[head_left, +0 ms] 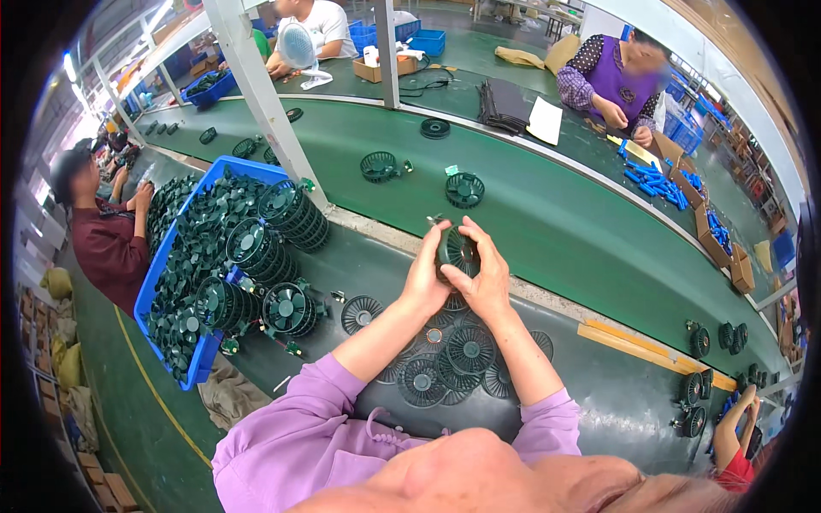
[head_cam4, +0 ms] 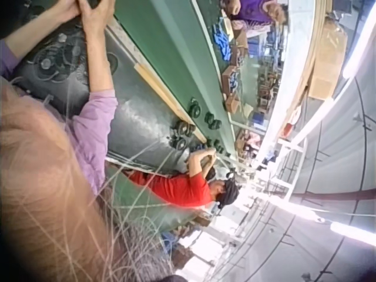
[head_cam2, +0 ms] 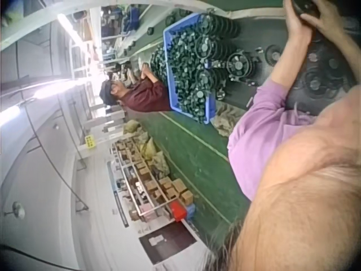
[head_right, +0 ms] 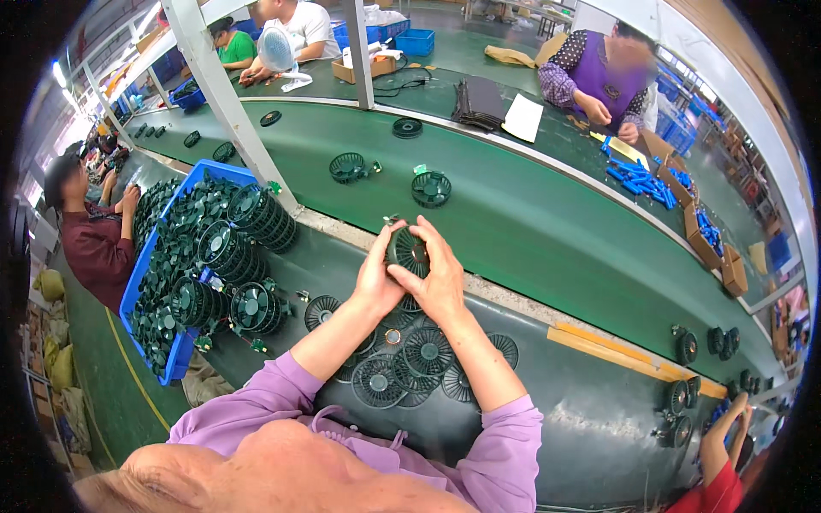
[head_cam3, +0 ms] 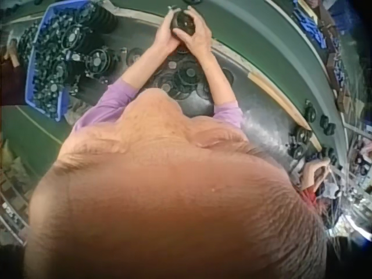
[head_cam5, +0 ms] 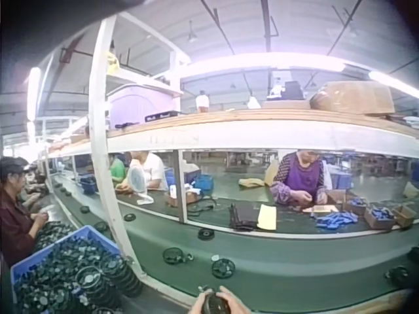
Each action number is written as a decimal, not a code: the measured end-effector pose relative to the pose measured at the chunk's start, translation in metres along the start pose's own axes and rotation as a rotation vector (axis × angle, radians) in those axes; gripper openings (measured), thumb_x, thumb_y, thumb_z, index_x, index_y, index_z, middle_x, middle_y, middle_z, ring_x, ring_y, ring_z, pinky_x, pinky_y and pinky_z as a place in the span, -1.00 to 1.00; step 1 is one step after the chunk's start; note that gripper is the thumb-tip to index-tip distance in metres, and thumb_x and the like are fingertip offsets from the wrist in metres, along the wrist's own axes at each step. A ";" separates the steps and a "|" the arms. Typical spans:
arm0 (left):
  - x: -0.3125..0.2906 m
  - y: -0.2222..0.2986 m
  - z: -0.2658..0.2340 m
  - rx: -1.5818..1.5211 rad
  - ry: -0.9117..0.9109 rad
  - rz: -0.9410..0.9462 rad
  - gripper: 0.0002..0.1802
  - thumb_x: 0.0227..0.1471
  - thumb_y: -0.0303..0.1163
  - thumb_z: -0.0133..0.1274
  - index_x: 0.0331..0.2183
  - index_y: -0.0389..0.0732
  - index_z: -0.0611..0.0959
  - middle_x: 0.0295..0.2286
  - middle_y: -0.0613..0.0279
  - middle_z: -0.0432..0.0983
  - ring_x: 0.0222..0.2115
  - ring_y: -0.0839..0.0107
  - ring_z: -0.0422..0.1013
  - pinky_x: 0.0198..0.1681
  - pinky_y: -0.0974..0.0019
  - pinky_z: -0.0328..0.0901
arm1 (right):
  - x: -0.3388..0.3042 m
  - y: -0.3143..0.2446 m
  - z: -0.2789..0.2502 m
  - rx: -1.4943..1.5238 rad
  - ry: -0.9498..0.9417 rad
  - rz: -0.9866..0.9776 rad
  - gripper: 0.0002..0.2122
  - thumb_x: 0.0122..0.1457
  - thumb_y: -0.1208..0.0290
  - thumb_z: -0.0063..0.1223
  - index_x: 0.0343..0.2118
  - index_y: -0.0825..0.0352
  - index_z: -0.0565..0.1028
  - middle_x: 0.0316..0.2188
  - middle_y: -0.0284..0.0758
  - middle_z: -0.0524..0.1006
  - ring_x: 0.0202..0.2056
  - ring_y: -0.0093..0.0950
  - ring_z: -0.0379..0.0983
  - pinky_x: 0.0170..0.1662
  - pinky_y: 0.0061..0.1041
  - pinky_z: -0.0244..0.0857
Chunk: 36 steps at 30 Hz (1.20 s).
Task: The person assembles mini fan housings by picking up fan components from the table and conveyor belt, snapping the grilles together by hand, and placing the assembled units back onto the conveyor belt.
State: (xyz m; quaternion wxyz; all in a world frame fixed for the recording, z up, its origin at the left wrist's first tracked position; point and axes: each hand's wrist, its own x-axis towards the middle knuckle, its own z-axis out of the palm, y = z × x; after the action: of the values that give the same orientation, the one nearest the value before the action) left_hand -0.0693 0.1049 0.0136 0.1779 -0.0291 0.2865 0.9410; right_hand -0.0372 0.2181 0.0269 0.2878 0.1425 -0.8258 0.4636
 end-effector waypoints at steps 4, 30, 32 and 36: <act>-0.008 -0.010 -0.002 0.523 -0.070 0.470 -0.52 0.26 -0.19 -0.25 0.14 -0.17 0.21 -0.03 0.19 0.26 -0.04 0.43 0.25 0.03 0.32 0.18 | -0.007 0.005 0.011 0.499 -0.017 0.183 -0.38 0.08 0.20 0.20 0.12 0.39 0.21 0.00 -0.18 0.41 0.04 -0.44 0.35 0.04 -0.44 0.26; 0.141 -0.028 -0.002 1.727 -0.023 0.651 -0.34 0.02 -0.09 0.05 0.06 -0.29 0.33 -0.05 -0.12 0.31 -0.05 -0.08 0.27 0.09 0.05 0.16 | 0.006 0.137 -0.129 -0.577 0.268 0.361 -0.47 0.00 0.15 0.22 0.00 0.32 0.39 -0.05 -0.04 0.41 -0.05 -0.08 0.37 -0.01 -0.19 0.28; 0.153 -0.029 -0.007 1.868 0.016 0.467 -0.30 -0.04 -0.10 0.12 0.06 -0.28 0.33 -0.06 -0.14 0.31 -0.04 -0.06 0.28 0.05 0.04 0.21 | -0.006 0.144 -0.132 -0.756 0.231 0.504 -0.49 -0.01 0.14 0.23 -0.01 0.27 0.41 0.04 -0.01 0.33 0.04 -0.04 0.27 0.03 -0.05 0.22; 0.164 -0.035 -0.005 1.762 -0.033 0.363 -0.33 -0.09 -0.15 0.15 0.00 -0.26 0.34 -0.10 -0.12 0.35 -0.05 0.01 0.34 0.00 0.10 0.26 | -0.005 0.141 -0.129 -0.897 0.215 0.497 -0.56 0.00 0.22 0.22 -0.05 0.23 0.46 0.07 -0.01 0.30 0.10 -0.06 0.21 0.12 -0.04 0.11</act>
State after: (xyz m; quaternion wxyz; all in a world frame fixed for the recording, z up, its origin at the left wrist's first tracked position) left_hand -0.2111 0.1811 -0.0349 -0.0115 0.1772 0.9018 0.3939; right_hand -0.0597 0.4021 -0.0206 0.2849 -0.2435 -0.9178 0.1309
